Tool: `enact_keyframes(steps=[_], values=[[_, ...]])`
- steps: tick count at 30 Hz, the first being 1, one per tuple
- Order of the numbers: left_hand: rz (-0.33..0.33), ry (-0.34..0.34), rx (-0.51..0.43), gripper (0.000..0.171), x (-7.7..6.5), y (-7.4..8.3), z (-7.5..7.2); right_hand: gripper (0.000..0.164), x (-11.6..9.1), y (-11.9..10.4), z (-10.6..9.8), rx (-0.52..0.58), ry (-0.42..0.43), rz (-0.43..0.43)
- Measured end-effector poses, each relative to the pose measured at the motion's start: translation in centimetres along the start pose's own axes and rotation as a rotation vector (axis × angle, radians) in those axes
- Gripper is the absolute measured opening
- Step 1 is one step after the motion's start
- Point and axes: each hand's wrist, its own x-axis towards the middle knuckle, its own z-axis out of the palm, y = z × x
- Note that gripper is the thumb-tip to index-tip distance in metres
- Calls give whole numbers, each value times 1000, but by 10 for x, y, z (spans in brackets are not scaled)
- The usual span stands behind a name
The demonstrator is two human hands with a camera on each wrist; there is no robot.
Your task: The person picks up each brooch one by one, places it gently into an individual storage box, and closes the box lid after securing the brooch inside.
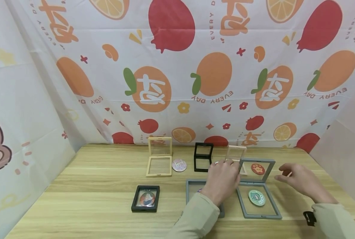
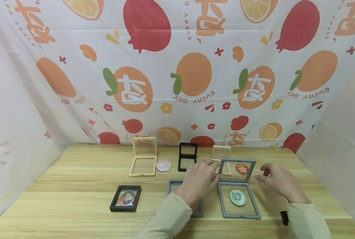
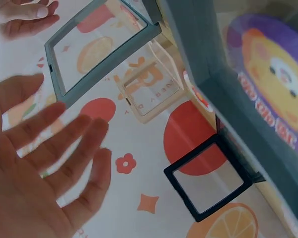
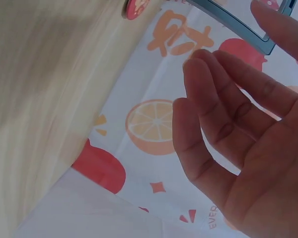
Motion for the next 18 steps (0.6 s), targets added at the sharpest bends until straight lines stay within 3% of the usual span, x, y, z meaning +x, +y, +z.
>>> enact_keyframes(steps=[7, 18], values=[[-95, -33, -24, 19, 3, -1, 2, 46, 4, -4, -5, 5, 25, 25], [-104, -14, -29, 20, 10, 5, 7, 56, 7, -14, -4, 18, 75, 19]])
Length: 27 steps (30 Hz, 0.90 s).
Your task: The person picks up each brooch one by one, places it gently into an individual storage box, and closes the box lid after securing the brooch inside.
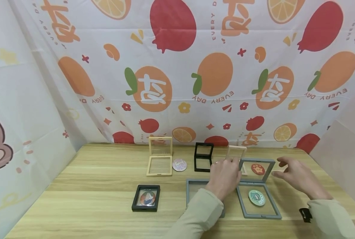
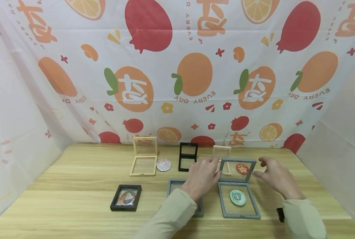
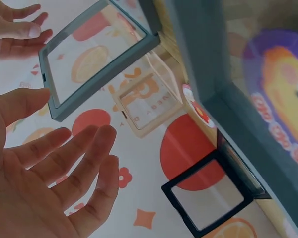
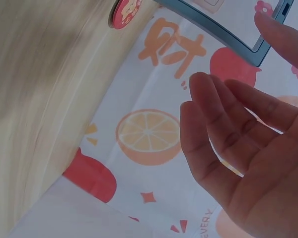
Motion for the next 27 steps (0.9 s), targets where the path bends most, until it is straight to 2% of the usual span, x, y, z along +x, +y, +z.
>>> enact_keyframes(steps=[10, 17, 27], values=[[-50, -33, -84, 12, 11, 5, 1, 55, 8, -10, 3, 40, -9, -2], [-91, -91, -101, 15, 14, 9, 6, 51, 6, -12, 4, 54, -10, -33], [-103, -161, -164, 17, 20, 11, 9, 42, 4, -10, 8, 44, 28, -66]])
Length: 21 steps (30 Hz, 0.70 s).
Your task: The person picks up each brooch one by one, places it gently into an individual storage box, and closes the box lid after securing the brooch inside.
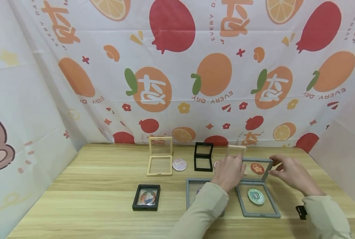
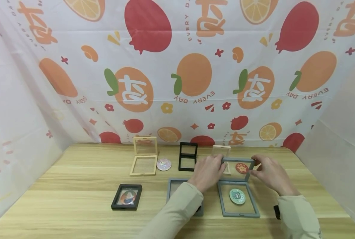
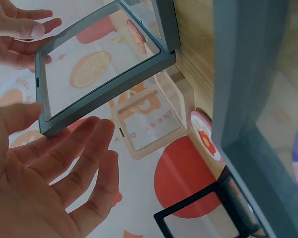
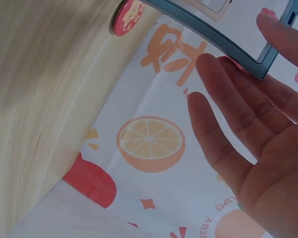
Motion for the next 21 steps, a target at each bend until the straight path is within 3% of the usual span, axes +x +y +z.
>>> enact_keyframes(steps=[6, 12, 21], values=[[-3, -16, -99, 31, 3, -2, -2, 36, -1, 2, 1, -4, 32, -42], [-29, -53, -161, 44, 8, -4, -4, 41, -1, 6, 1, 11, 22, -46], [-80, -142, -260, 41, 15, -9, 2, 35, -1, 8, 5, 63, 8, -35]])
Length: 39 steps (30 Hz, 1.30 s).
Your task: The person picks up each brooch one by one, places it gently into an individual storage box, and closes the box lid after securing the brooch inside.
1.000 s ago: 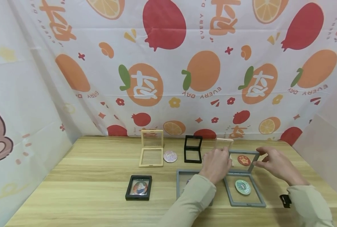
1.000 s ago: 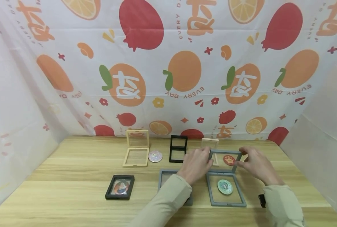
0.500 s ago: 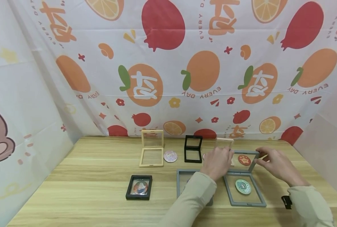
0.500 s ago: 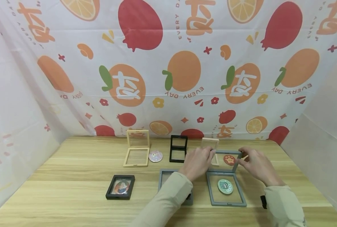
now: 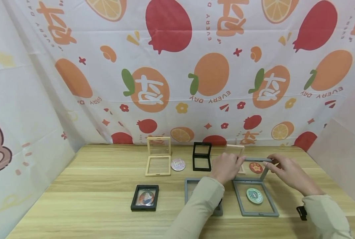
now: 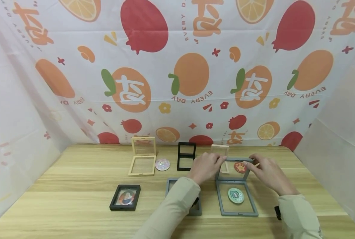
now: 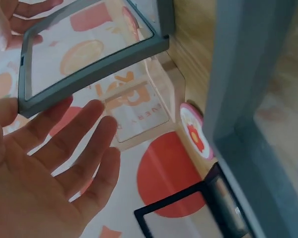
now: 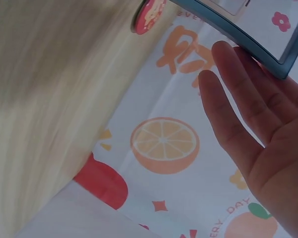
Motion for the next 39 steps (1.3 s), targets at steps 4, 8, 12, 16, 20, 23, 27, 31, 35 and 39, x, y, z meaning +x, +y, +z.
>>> enact_keyframes(steps=[4, 8, 12, 16, 20, 23, 27, 31, 35, 39], values=[[-39, -92, -101, 46, 3, -3, -2, 34, -1, 1, 2, 63, -24, 8], [-75, -233, -159, 58, 4, -8, -6, 28, -1, 6, 3, 109, -44, -33], [-103, -385, -168, 70, 2, -13, -8, 26, -1, 14, 0, 180, -138, -59], [-89, -466, -162, 72, 0, -14, -12, 34, 0, 23, -8, 260, -291, -24], [-57, -503, -143, 68, 1, -13, -15, 44, 4, 32, -16, 372, -479, 5], [-61, -532, -140, 66, 2, -13, -16, 52, 5, 39, -22, 455, -620, 62], [-59, -567, -125, 67, 1, -16, -17, 59, 6, 45, -27, 472, -718, 163], [-39, -607, -126, 68, 2, -17, -18, 66, 8, 47, -29, 422, -805, 174], [-29, -634, -87, 74, 4, -18, -18, 72, 14, 45, -29, 373, -887, 107], [-26, -645, -44, 78, 4, -19, -18, 77, 18, 43, -29, 353, -912, 88]])
